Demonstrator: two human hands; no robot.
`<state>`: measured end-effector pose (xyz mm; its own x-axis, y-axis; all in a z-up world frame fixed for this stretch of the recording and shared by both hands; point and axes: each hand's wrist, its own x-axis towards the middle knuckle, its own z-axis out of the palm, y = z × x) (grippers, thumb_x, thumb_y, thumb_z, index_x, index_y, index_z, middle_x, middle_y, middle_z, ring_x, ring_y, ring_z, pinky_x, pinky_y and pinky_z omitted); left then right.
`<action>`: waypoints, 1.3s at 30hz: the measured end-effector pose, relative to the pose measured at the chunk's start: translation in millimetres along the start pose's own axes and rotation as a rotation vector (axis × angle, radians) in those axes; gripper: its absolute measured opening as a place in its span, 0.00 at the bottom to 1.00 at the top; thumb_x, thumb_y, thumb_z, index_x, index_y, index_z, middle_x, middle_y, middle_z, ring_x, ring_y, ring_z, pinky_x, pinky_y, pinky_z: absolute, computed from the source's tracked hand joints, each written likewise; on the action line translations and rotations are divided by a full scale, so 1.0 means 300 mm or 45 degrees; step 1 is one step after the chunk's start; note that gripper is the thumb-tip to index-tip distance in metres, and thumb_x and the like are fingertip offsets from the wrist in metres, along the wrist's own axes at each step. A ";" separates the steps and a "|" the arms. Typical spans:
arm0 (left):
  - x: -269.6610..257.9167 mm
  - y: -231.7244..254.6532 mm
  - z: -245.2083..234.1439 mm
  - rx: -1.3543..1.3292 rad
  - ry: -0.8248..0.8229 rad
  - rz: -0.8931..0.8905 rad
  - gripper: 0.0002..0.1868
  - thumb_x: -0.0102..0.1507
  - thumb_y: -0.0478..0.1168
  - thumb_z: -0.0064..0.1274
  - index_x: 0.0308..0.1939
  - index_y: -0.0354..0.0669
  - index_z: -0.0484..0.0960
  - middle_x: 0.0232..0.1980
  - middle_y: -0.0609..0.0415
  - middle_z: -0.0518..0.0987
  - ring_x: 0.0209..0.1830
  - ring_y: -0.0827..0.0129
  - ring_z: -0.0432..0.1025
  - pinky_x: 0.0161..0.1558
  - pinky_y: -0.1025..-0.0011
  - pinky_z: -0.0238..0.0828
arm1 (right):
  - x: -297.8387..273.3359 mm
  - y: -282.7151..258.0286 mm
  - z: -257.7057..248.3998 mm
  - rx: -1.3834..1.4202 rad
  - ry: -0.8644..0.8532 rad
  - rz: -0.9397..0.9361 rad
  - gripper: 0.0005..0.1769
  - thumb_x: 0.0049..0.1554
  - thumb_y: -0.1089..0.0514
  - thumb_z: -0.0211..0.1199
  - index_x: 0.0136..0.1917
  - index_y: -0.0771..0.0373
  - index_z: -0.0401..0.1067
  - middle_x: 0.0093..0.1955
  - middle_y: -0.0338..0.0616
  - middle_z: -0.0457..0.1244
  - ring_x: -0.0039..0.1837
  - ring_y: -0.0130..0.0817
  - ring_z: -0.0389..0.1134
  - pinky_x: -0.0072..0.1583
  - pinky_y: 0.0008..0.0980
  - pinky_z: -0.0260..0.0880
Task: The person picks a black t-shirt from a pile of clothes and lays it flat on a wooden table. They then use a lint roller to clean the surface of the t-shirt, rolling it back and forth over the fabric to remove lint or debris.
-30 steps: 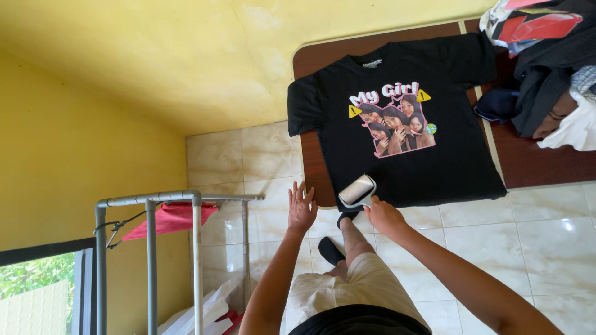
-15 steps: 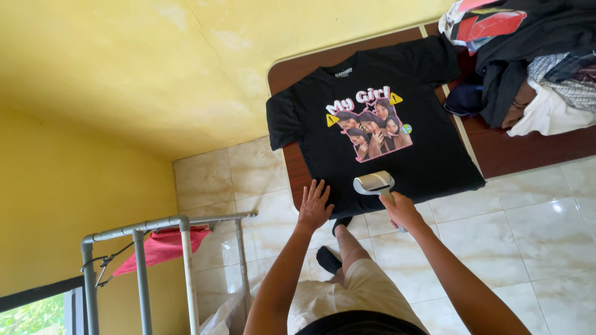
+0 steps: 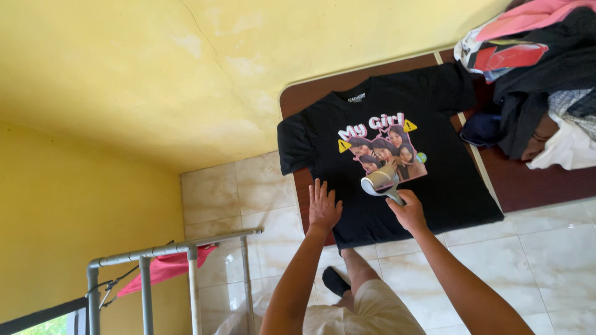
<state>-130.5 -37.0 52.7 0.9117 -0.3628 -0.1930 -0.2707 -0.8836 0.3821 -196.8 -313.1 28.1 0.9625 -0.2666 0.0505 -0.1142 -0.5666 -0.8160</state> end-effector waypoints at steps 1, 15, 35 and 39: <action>0.044 -0.009 0.004 -0.074 0.098 0.019 0.33 0.64 0.50 0.52 0.70 0.36 0.68 0.80 0.36 0.54 0.84 0.42 0.40 0.80 0.46 0.31 | 0.033 -0.001 0.006 -0.033 0.072 -0.192 0.17 0.53 0.55 0.71 0.49 0.71 0.77 0.56 0.53 0.66 0.56 0.43 0.69 0.57 0.38 0.69; 0.398 -0.219 -0.061 0.185 0.033 -0.104 0.45 0.65 0.66 0.42 0.81 0.51 0.51 0.84 0.46 0.43 0.82 0.45 0.40 0.78 0.46 0.27 | 0.395 0.062 0.089 -0.164 -0.106 -0.050 0.17 0.52 0.54 0.71 0.51 0.67 0.79 0.79 0.55 0.52 0.79 0.52 0.52 0.75 0.48 0.53; 0.481 -0.417 -0.204 -0.172 0.150 0.343 0.39 0.55 0.26 0.48 0.73 0.45 0.66 0.72 0.49 0.71 0.77 0.48 0.58 0.76 0.50 0.50 | 0.565 -0.356 0.287 -0.472 -0.525 0.120 0.24 0.62 0.41 0.56 0.50 0.66 0.70 0.42 0.60 0.70 0.47 0.58 0.73 0.49 0.53 0.73; 0.390 -0.422 -0.216 -0.314 0.156 0.324 0.40 0.57 0.24 0.44 0.76 0.40 0.64 0.68 0.47 0.74 0.76 0.47 0.59 0.77 0.52 0.51 | 0.456 -0.385 0.376 -0.561 -0.535 0.253 0.22 0.64 0.42 0.51 0.50 0.65 0.67 0.43 0.63 0.70 0.47 0.62 0.73 0.50 0.56 0.74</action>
<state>30.5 51.7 40.4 0.8589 -0.5106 0.0400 -0.4246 -0.6661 0.6133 -24.0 -196.1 64.2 0.9166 -0.1217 -0.3808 -0.3050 -0.8288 -0.4690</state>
